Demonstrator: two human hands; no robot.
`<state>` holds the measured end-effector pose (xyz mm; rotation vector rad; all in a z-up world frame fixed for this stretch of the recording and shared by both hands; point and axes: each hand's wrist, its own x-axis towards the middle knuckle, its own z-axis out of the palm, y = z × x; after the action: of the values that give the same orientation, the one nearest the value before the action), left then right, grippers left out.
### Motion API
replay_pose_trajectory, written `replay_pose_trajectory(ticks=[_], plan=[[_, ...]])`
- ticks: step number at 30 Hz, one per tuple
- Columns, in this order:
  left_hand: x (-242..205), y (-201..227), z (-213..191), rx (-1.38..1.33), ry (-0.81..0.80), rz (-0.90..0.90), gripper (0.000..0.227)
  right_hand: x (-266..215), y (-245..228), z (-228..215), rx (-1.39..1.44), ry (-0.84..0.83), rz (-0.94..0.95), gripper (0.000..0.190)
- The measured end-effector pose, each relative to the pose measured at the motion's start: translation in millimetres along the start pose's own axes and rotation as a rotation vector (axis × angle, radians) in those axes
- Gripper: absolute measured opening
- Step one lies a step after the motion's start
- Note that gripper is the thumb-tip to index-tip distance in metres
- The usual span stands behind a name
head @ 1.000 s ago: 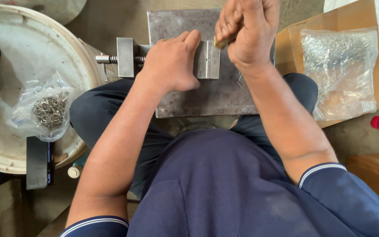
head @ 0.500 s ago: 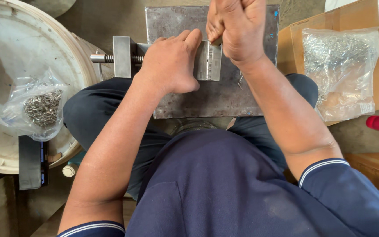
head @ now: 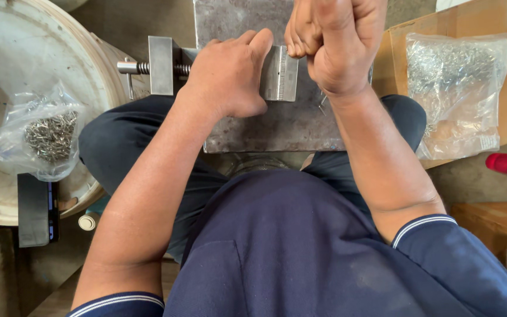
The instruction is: The person sits cross-legged and uses a manual screw press to bend small metal pins. They repeatedly pick up pins, place them into the press, tighten the screw to bend the metal, and then remove the finished pieces.
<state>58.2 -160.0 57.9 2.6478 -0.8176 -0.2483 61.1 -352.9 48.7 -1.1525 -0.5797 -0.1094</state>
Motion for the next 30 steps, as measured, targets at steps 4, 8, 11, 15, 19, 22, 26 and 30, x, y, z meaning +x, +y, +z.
replay_pose_trajectory(ticks=[4, 8, 11, 15, 19, 22, 26, 30], plan=[[-1, 1, 0, -0.042, 0.042, 0.015, 0.064, 0, -1, 11, -0.126, -0.039, 0.086, 0.054], [-1, -2, 2, -0.023, 0.040, 0.031, 0.061, -4, -6, 12, -0.068, -0.004, 0.076, 0.057], [-1, -3, 1, -0.060, 0.032, 0.028, 0.058, -4, -6, 15, -0.087, -0.022, 0.035, 0.053], [-2, -2, -1, -0.057, 0.097, 0.054, 0.058, -3, -5, 18, -0.099, -0.057, 0.104, 0.053], [-1, -5, 5, -0.051, 0.008, 0.025, 0.062, -15, -6, 18, -0.132, -0.059, 0.112, 0.050], [0, -3, 2, -0.039, 0.010, 0.021, 0.064, -16, -11, 18, -0.126, -0.048, 0.143, 0.051], [0, -3, 2, -0.019, 0.056, 0.063, 0.066, -27, -22, 19, -0.085, -0.122, 0.109, 0.049], [-1, 3, -6, -0.030, -0.019, -0.009, 0.061, -25, -20, 21, -0.131, -0.116, 0.175, 0.052]])
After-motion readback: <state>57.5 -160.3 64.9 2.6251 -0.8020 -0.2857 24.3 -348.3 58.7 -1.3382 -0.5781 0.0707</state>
